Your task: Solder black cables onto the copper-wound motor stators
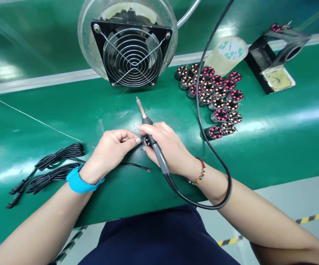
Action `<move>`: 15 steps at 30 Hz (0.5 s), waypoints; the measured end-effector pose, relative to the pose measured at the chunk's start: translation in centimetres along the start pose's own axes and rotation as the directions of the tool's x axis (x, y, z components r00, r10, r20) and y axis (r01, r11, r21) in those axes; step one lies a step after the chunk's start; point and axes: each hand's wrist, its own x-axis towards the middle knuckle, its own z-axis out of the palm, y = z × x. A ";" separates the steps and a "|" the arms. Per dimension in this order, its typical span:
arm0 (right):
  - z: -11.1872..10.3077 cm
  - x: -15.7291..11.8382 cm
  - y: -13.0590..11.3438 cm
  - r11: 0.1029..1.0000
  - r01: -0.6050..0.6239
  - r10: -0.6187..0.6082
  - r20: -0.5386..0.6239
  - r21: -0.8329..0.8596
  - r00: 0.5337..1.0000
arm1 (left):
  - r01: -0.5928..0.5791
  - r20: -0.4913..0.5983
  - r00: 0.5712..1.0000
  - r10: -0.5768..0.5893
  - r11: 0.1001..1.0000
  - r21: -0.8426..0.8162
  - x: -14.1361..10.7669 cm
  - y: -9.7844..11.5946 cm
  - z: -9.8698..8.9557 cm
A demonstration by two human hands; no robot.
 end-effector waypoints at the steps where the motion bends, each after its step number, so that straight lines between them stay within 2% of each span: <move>1: 0.1 0.0 0.0 1.000 -0.001 0.001 -0.014 0.005 1.000 | -0.006 0.006 1.000 0.006 1.000 0.001 0.0 -0.1 -0.1; 5: 0.1 0.0 -0.1 0.998 -0.058 0.063 -0.168 0.040 0.984 | -0.012 0.031 0.999 0.011 1.000 0.012 -0.2 -0.4 -0.2; 7: 0.1 0.0 -0.2 0.995 -0.091 0.097 -0.203 0.040 0.974 | -0.009 0.040 0.999 0.009 1.000 0.007 -0.3 -0.3 -0.2; 11: 0.2 0.0 -0.3 0.995 -0.095 0.094 -0.142 -0.003 0.985 | -0.026 0.043 0.999 0.026 1.000 -0.013 -0.3 -0.1 -0.1; 15: 0.3 0.0 -0.4 0.994 -0.107 0.103 -0.139 -0.018 0.985 | -0.021 0.057 0.998 0.023 0.999 -0.042 -0.1 0.0 -0.1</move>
